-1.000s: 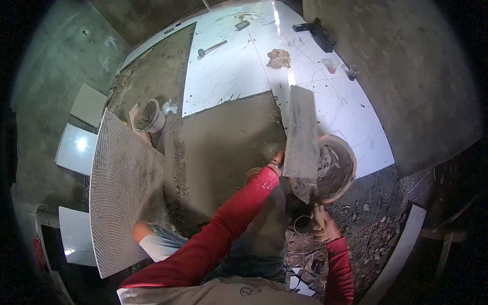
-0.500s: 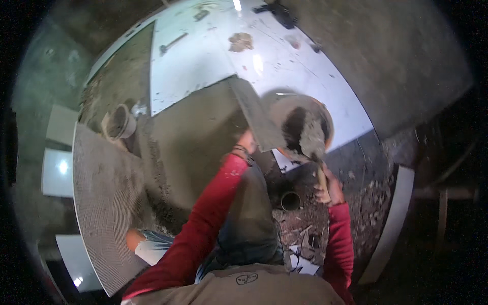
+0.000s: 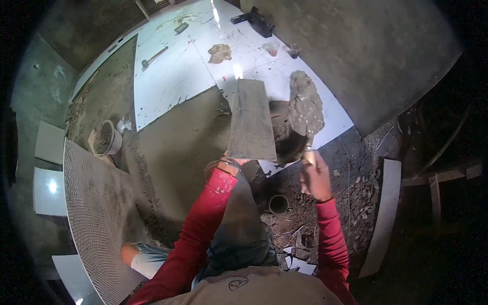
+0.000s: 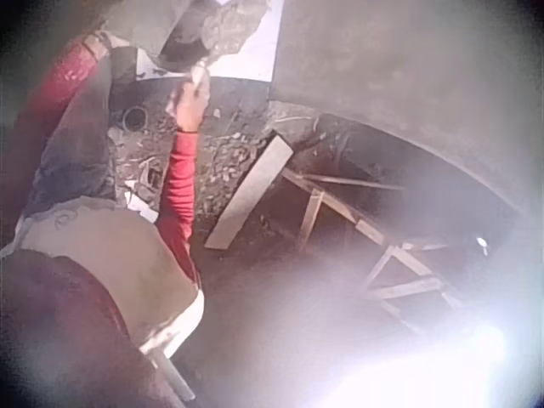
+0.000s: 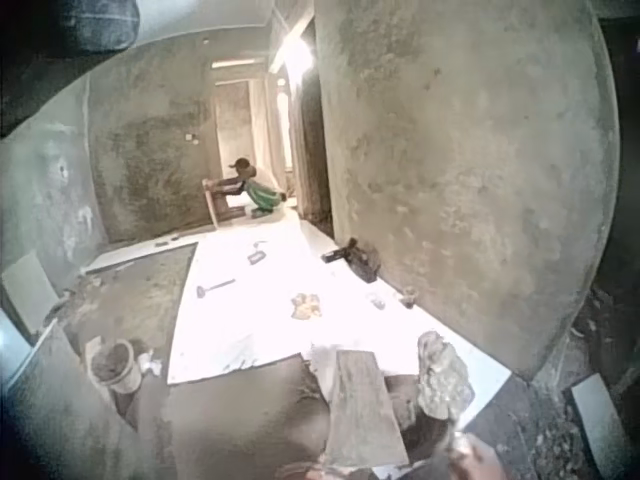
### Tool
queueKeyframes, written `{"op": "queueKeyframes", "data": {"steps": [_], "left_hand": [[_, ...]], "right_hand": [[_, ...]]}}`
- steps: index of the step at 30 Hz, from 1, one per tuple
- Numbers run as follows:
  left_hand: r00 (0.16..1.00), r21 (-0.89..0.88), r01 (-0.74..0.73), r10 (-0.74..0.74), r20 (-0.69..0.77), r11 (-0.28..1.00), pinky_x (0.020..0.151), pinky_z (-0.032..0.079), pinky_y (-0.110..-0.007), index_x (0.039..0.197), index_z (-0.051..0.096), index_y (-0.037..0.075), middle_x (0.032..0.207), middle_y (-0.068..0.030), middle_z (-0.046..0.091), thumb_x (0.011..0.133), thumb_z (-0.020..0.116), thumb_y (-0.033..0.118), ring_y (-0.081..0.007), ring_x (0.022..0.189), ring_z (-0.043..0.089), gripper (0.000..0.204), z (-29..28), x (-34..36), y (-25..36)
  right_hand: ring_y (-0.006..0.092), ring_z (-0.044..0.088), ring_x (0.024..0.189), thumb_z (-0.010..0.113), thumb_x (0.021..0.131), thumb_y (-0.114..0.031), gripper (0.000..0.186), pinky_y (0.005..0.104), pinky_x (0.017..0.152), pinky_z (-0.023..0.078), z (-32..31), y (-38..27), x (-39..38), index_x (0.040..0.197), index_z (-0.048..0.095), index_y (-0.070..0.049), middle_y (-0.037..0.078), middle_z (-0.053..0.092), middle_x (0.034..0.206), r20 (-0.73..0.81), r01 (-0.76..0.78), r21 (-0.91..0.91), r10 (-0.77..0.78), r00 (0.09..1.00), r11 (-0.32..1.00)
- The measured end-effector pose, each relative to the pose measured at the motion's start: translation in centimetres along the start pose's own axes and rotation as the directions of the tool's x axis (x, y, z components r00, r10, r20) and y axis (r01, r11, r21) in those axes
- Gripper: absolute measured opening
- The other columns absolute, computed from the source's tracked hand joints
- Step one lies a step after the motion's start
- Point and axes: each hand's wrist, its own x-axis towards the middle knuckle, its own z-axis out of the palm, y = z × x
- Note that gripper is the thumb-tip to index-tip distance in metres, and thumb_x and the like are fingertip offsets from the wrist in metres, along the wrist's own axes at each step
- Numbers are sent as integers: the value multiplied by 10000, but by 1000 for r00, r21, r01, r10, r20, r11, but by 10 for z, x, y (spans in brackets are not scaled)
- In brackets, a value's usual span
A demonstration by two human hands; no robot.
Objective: The person mixes mortar in a bucket with a trowel, spreads the mixture onto the floor, and lifts a large white floor tile.
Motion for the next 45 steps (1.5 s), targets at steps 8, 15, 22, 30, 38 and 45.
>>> {"op": "queueKeyframes", "data": {"steps": [8, 15, 22, 30, 38, 45], "left_hand": [[968, 336, -59, -27, 248, 940, 1104, 350, -475, 1461, 375, 165, 1476, -82, 423, 990, 363, 496, -282, 1331, 427, 576, 87, -2, -30], [924, 440, -170, -12, 382, 882, 1117, 329, -483, 1488, 324, 161, 1501, -88, 385, 1014, 341, 462, -288, 1343, 410, 562, 51, 11, -28], [865, 204, -16, -89, 494, 979, 1143, 300, -429, 1495, 262, 99, 1515, -123, 335, 1031, 354, 343, -274, 1373, 359, 533, 45, 10, -34], [936, 455, -190, 21, 351, 870, 1126, 321, -441, 1469, 312, 96, 1483, -122, 376, 1021, 361, 372, -284, 1346, 390, 528, 77, -6, 5], [933, 516, -281, 105, 343, 809, 1110, 342, -452, 1442, 361, 93, 1452, -122, 417, 1012, 368, 401, -294, 1320, 420, 529, 89, -15, 25], [956, 492, -287, 217, 196, 822, 1096, 360, -462, 1419, 404, 90, 1424, -121, 452, 1004, 375, 427, -303, 1297, 447, 535, 44, -17, 30]], "right_hand": [[431, 653, 825, 654, 831, -120, 498, 445, 663, 521, 9, 49, 44, 1284, 464, -39, 266, 641, 965, -11, 369, -836, -685, 728, 407], [442, 641, 860, 685, 846, -146, 498, 463, 675, 523, 8, 72, 23, 1276, 462, -29, 253, 628, 997, -53, 235, -895, -613, 788, 380], [434, 644, 849, 692, 856, -169, 486, 462, 671, 523, 0, 96, 2, 1262, 470, -21, 250, 633, 999, -73, 193, -905, -588, 805, 378], [441, 649, 839, 692, 865, -197, 463, 468, 681, 522, -18, 125, -24, 1243, 473, -44, 246, 650, 937, -202, 47, -877, -456, 867, 478], [292, 590, 663, 605, 916, -217, 359, 385, 642, 485, -44, 75, -28, 1181, 515, 7, 188, 592, 750, -257, 146, -748, -485, 836, 648], [398, 649, 649, 573, 885, -310, 300, 458, 555, 513, -46, -26, 53, 933, 613, -16, 212, 649, 752, 139, 165, -985, -359, 923, 42]]}}
